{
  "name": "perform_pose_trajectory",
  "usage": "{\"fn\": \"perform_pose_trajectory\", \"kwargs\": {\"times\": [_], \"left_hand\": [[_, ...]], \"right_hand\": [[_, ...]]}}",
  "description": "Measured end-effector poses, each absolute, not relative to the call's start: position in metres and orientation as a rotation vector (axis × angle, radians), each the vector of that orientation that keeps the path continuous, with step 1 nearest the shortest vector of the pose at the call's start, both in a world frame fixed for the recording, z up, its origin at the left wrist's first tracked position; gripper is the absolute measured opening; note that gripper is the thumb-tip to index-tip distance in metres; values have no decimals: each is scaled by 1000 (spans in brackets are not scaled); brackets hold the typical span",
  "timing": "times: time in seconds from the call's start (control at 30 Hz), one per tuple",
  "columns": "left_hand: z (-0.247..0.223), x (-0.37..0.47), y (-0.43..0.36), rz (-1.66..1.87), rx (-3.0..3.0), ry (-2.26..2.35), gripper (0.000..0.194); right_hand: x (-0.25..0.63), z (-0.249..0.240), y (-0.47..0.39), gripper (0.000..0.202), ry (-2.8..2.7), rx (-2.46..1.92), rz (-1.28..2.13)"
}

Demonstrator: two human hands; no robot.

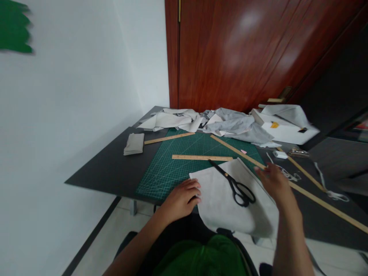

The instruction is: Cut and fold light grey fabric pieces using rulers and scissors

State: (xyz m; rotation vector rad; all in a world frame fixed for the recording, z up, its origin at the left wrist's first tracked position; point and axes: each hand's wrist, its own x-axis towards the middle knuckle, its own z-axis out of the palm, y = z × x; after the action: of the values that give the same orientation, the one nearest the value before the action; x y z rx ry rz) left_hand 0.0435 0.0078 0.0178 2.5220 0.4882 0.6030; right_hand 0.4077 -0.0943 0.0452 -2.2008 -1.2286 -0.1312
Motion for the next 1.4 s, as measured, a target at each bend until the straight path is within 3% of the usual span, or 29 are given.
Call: {"fn": "perform_pose_trajectory", "kwargs": {"times": [0.1,0.3,0.63,0.83,1.4], "left_hand": [[16,50,9,663,2488,593,6],[22,66,13,590,2576,794,11],[28,72,71,404,2762,994,24],[32,82,126,221,2736,1125,38],[13,91,201,257,2650,958,43]], "right_hand": [[373,37,-79,54,-1443,-2197,187],[315,41,-70,43,-1622,-2585,185],[338,35,-63,37,-1410,-2229,407],[389,35,-79,38,-1183,-2111,174],[426,-1,-78,41,-1055,-2364,15]]}}
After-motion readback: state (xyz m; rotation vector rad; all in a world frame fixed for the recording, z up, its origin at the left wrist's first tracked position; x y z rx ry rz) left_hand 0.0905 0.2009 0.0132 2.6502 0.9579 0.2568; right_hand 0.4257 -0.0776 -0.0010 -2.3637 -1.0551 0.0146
